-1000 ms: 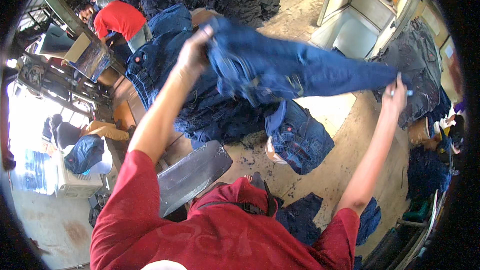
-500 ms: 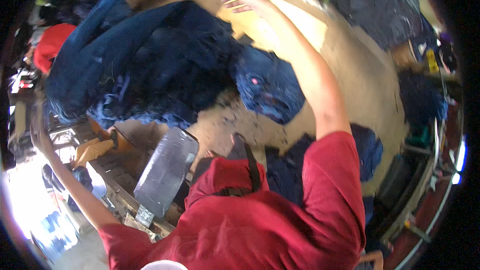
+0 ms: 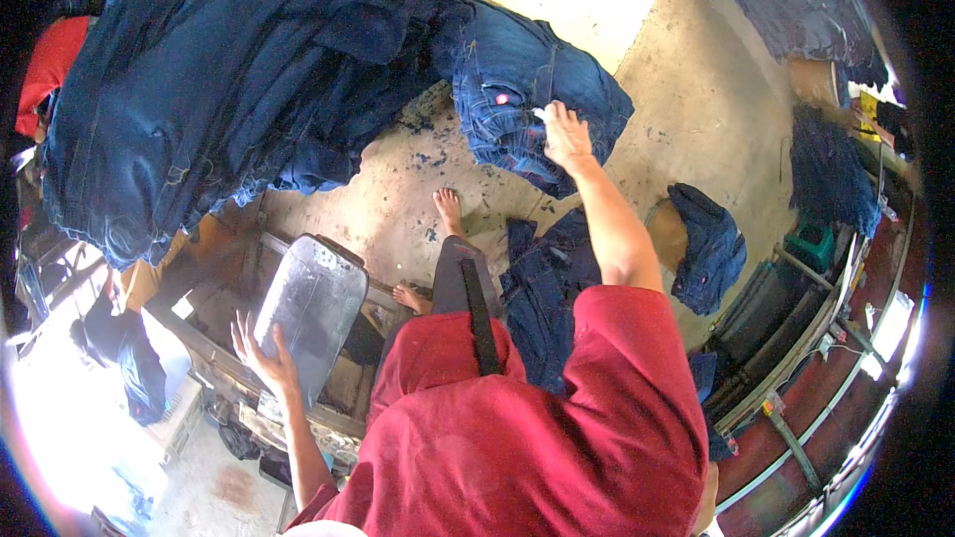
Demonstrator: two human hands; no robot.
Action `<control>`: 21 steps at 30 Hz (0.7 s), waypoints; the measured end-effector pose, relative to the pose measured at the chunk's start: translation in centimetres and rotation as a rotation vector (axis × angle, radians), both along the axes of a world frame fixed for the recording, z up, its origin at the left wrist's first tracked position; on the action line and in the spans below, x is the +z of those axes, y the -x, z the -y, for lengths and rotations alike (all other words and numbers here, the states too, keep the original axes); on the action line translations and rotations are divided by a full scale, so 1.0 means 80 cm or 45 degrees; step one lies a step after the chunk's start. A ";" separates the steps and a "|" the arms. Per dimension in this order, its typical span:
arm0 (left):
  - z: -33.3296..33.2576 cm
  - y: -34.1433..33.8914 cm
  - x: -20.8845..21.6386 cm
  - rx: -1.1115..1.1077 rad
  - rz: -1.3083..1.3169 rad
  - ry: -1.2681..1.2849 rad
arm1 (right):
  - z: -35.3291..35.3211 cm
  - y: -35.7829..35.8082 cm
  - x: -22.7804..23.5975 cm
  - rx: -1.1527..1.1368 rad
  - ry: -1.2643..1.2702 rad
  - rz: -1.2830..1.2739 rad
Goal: The person repeatedly picks up folded denim jeans from a pile, places them on a cylindrical form, and uses a white marker to draw lines on the fabric. They then remove the jeans and place them on a separate pile, repeating the process with new jeans.
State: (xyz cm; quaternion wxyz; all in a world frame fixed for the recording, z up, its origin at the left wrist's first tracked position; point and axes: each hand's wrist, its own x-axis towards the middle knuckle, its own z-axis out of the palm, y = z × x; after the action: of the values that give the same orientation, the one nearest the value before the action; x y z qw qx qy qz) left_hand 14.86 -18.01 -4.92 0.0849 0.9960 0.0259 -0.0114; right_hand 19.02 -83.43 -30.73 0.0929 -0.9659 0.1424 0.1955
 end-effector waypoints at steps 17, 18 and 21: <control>0.355 -0.164 0.097 -0.437 -0.559 1.687 | -0.027 -0.207 0.352 0.079 -0.728 0.826; 0.373 -0.176 0.095 -0.449 -0.579 1.909 | -0.064 -0.195 0.369 0.029 -0.673 0.754; 0.391 -0.214 0.062 -0.421 -0.608 2.394 | -0.163 -0.146 0.386 0.057 -0.731 0.930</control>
State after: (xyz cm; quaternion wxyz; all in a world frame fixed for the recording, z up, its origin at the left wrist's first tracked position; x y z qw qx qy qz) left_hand 31.98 -49.27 0.07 0.8326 0.4853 -0.1170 -0.2400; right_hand 30.70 -70.41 0.15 0.3963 -0.9095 0.0197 -0.1242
